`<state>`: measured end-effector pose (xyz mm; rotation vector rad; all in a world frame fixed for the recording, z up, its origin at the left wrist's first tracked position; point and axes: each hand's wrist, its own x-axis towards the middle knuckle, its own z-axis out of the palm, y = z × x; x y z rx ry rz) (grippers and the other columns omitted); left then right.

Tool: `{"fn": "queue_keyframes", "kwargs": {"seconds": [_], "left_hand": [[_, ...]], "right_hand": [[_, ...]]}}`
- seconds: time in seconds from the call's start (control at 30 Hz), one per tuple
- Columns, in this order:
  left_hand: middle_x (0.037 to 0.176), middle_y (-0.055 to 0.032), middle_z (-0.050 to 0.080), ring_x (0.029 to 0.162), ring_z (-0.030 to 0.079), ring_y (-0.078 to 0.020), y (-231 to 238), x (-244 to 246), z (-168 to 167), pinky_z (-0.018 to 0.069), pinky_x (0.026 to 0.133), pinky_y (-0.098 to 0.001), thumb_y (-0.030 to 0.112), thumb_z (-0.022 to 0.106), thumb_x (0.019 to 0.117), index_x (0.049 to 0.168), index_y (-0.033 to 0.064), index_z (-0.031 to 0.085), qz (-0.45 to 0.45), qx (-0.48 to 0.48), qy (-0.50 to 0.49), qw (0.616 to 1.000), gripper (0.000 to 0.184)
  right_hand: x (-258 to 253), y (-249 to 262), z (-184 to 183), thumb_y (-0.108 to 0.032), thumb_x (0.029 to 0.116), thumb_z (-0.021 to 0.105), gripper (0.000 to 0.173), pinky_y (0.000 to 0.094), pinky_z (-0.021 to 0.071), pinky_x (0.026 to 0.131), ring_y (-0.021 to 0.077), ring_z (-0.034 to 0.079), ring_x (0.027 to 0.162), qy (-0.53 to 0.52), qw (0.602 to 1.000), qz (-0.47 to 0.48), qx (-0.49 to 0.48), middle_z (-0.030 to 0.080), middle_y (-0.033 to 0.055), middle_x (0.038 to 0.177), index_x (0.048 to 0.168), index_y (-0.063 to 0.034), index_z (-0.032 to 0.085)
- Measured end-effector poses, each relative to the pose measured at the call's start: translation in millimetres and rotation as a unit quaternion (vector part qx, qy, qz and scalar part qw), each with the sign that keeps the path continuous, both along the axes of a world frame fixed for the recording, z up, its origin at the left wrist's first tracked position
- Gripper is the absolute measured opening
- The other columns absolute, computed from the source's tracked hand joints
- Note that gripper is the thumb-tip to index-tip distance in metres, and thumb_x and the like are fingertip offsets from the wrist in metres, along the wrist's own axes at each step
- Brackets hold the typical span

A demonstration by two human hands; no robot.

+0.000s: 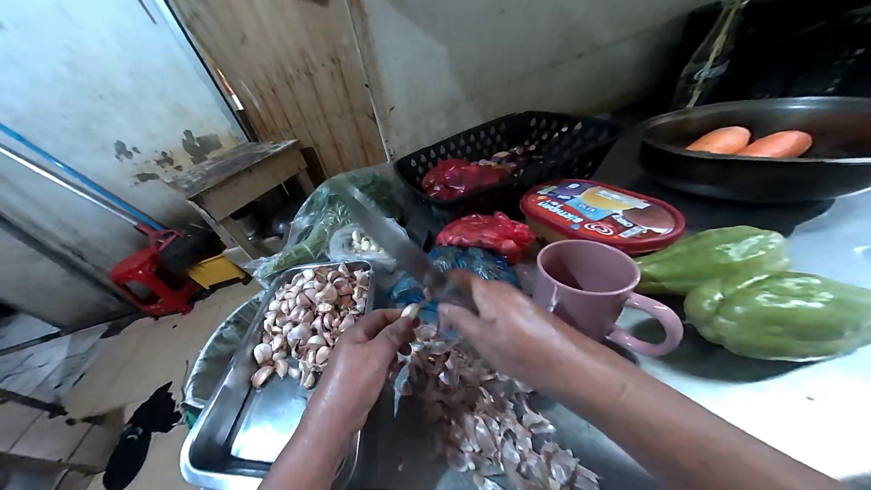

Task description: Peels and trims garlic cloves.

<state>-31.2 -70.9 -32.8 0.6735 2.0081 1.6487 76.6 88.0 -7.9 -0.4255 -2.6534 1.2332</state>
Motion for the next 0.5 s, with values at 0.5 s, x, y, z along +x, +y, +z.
{"fn": "queue_keyframes", "kwargs": {"seconds": [0.5], "left_hand": [[0.087,-0.0012,0.066,0.075,0.062,-0.0074,-1.7,-1.0,-3.7,0.0518,0.069,-0.0212,0.015,0.050,0.1059,0.105,0.0060,0.067,-0.022,0.019,0.014,0.999,0.020]], "right_hand": [[-2.6,2.7,5.0,-0.022,0.1079,0.053,0.030,0.0322,0.0530,0.069,0.0122,0.063,0.072,-0.069,0.996,0.037,-0.040,0.069,0.0031,0.091,0.136,-0.0137,0.060]]}}
